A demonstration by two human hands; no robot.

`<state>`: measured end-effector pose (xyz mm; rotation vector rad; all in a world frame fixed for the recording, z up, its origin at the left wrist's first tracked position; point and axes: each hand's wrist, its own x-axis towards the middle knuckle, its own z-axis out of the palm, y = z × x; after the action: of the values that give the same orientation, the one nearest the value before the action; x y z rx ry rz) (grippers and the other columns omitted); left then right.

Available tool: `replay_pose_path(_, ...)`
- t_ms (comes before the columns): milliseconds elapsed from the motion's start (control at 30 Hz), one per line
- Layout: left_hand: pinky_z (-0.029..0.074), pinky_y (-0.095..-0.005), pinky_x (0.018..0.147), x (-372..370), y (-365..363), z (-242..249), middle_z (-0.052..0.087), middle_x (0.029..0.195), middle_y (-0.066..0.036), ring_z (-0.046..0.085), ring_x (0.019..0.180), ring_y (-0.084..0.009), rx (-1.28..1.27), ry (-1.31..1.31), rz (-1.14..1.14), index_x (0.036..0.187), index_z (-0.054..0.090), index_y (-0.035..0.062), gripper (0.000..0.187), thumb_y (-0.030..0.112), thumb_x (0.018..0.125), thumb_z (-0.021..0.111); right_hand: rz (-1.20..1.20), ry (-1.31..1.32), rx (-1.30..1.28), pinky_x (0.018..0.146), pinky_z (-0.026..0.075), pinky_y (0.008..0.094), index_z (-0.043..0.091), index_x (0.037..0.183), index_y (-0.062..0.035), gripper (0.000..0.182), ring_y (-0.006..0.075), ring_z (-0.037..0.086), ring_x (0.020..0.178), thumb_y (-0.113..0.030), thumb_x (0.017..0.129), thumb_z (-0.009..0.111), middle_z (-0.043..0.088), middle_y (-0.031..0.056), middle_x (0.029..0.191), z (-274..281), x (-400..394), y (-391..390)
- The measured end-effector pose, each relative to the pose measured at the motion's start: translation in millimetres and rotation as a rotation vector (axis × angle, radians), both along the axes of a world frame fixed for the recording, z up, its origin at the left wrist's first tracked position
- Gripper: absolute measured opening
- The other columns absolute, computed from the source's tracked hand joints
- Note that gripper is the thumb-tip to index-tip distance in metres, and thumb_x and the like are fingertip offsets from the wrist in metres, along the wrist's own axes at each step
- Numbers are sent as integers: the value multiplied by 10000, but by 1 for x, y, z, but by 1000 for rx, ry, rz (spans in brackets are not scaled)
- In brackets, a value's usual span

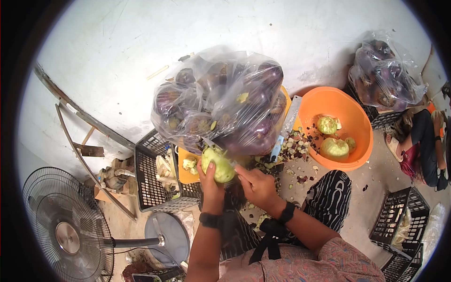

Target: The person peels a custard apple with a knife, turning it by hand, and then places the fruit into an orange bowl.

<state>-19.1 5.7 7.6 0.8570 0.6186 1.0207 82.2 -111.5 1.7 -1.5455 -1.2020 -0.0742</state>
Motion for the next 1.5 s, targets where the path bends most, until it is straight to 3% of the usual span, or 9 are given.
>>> replay_pose_path(167,487,-391,928,-1,5,-7,520,1239,-119,557,1111,-236,31,-8,-21,1355,360,108,483,187,932,580,-14,51,121,581,520,348,677,1150,-62,299,294,630,620,-42,855,633,657,146,773,-1,14,29)
replay_pose_path(233,497,-466,929,-2,6,-7,496,1300,-116,541,1161,-290,66,53,-47,1406,332,139,563,318,926,565,1,90,234,592,521,341,679,1143,-52,292,294,636,626,-30,857,627,659,156,779,0,15,32)
replay_pose_path(333,489,-407,924,-3,4,-2,527,1235,-119,559,1108,-245,-5,-41,-52,1355,368,109,480,188,931,578,63,203,205,598,518,334,684,1132,-41,288,277,638,622,-5,853,621,653,162,769,-1,16,14)
replay_pose_path(400,488,-411,926,-4,7,-8,526,1237,-119,559,1108,-246,-5,-44,-48,1356,368,108,482,189,930,579,63,136,99,580,509,330,683,1134,-36,302,251,632,608,8,840,633,648,150,756,-5,10,-7)
replay_pose_path(500,483,-417,931,-4,7,-9,524,1240,-117,558,1107,-247,-13,-41,-45,1356,368,107,485,189,928,581,43,90,76,528,480,358,685,1154,-106,320,260,580,562,-56,841,651,596,94,700,-10,-3,-24)
replay_pose_path(600,479,-419,937,-5,8,-10,521,1242,-117,556,1108,-249,-20,-42,-42,1354,369,107,482,186,928,580,25,88,139,507,470,349,679,1172,-109,346,238,559,538,-49,832,661,577,84,681,-14,-6,-21)
replay_pose_path(933,475,-427,949,-4,7,-8,517,1247,-119,546,1131,-258,-6,-81,-71,1349,369,102,498,206,917,594,45,128,118,502,451,348,669,1192,-112,370,237,559,544,-30,830,662,573,90,687,-24,-19,-32)
replay_pose_path(1000,476,-426,948,-4,8,-10,516,1247,-118,546,1130,-259,-10,-78,-70,1348,369,101,498,204,917,597,10,108,124,522,463,308,674,1158,-48,329,214,597,570,19,840,628,629,116,739,-23,-14,-29)
replay_pose_path(1500,475,-418,945,-4,7,-9,516,1244,-113,548,1121,-253,-25,-68,-43,1340,373,101,485,195,919,596,18,151,73,540,472,309,671,1176,-52,333,203,602,580,-3,850,629,626,108,730,-20,-15,-31)
